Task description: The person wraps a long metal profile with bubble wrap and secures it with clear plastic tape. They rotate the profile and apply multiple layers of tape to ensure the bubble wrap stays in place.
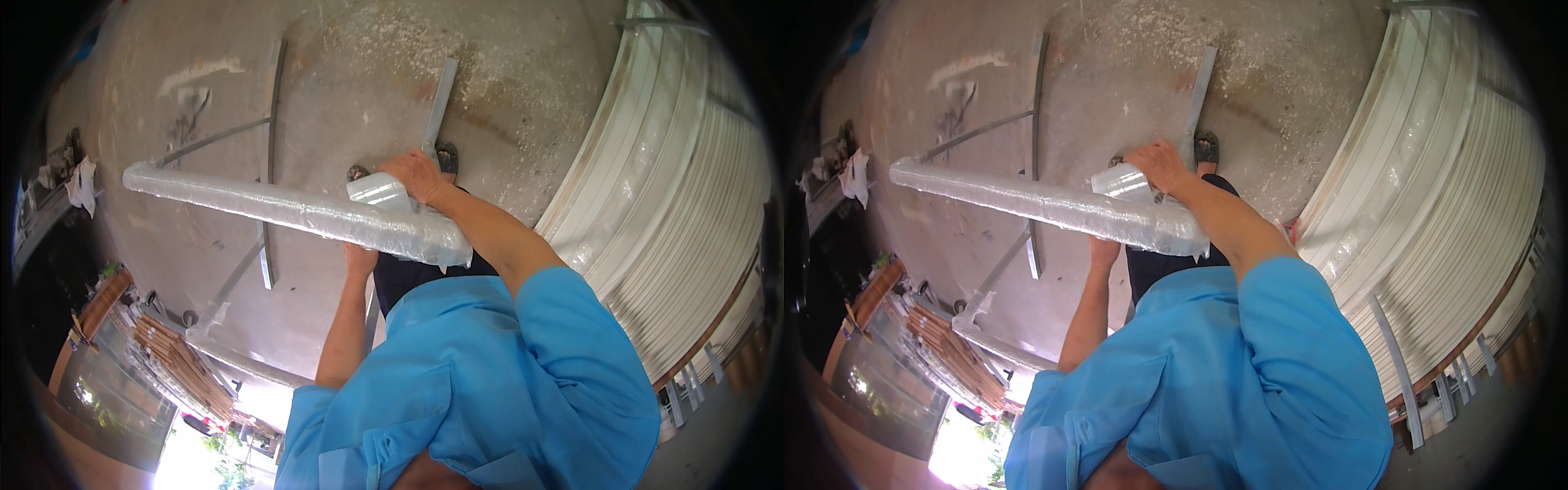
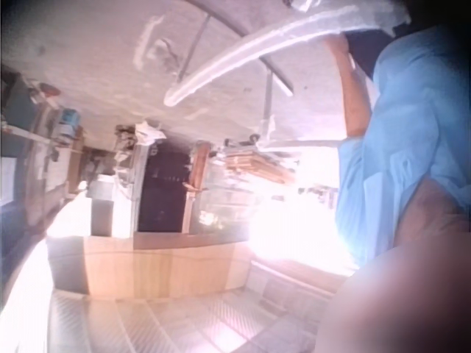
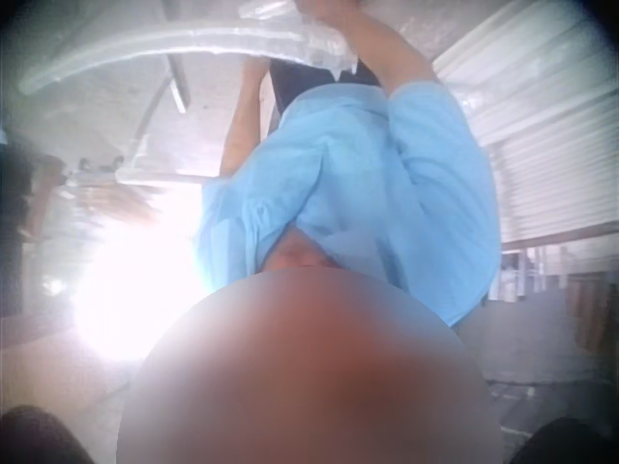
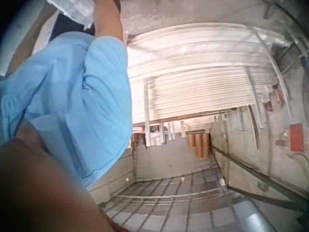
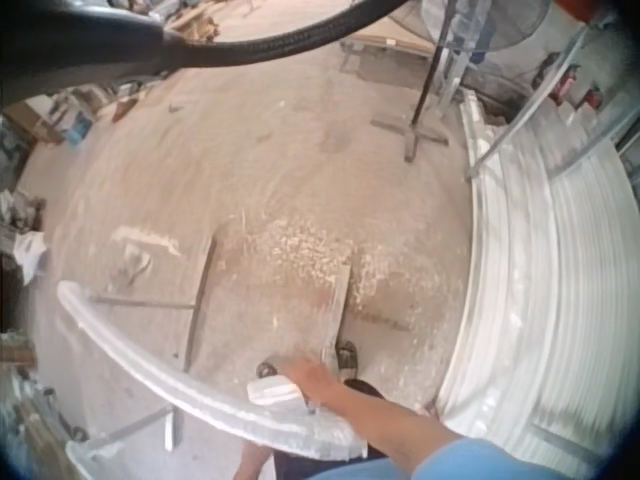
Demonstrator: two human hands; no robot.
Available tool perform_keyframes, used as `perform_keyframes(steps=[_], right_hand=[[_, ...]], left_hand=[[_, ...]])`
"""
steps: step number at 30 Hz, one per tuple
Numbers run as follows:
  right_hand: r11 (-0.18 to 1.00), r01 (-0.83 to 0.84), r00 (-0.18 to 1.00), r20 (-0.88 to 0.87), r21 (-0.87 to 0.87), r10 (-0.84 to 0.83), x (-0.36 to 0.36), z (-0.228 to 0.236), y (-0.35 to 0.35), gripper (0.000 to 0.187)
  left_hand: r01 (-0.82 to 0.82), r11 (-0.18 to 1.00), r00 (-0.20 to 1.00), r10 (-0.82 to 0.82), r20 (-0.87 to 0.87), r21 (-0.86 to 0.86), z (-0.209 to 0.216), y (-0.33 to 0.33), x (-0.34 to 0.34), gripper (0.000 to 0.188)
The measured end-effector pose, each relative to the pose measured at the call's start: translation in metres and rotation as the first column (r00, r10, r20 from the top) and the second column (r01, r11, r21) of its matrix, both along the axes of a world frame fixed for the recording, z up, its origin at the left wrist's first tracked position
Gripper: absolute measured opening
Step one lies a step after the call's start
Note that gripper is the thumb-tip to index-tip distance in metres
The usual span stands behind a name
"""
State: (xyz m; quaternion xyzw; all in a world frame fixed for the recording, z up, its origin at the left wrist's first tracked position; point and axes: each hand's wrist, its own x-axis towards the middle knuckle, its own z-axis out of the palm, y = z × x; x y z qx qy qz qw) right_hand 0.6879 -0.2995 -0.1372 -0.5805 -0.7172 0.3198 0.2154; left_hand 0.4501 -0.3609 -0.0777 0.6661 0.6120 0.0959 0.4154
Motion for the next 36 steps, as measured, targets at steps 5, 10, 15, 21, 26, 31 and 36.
perform_keyframes(steps=[5,10,15,21,26,31,36], right_hand=[[0.924,-0.299,0.951,0.007,-0.238,0.310,0.007,0.019,0.000,0.056],[0.947,-0.121,0.993,-0.044,-0.297,0.113,0.047,0.051,0.018,0.079],[0.965,0.050,0.987,-0.136,-0.256,-0.087,0.130,0.143,0.001,0.079],[0.992,-0.126,0.979,-0.165,-0.031,0.119,0.158,0.277,-0.050,0.086],[0.874,-0.080,0.990,0.137,0.479,0.016,0.154,0.273,-0.059,0.063],[0.761,-0.208,0.953,0.302,0.615,0.017,0.171,0.218,-0.042,0.044],[0.884,-0.245,0.931,0.350,0.397,0.101,0.198,0.141,-0.048,0.057]], left_hand=[[0.076,0.944,0.997,-0.062,0.054,-0.320,0.042,0.005,-0.006,0.041],[-0.007,0.747,0.984,0.124,0.129,-0.664,0.126,-0.010,-0.003,0.053],[0.008,0.555,0.831,0.459,0.315,-0.832,0.203,0.004,0.029,0.049],[0.138,0.577,0.697,0.521,0.493,-0.805,0.244,0.060,0.114,0.057],[0.156,0.503,0.666,0.582,0.466,-0.850,0.192,0.101,0.198,0.043],[0.175,0.347,0.652,0.661,0.372,-0.922,0.138,0.123,0.222,0.041],[0.224,0.910,0.934,-0.098,0.344,-0.348,0.144,0.110,0.201,0.050]])
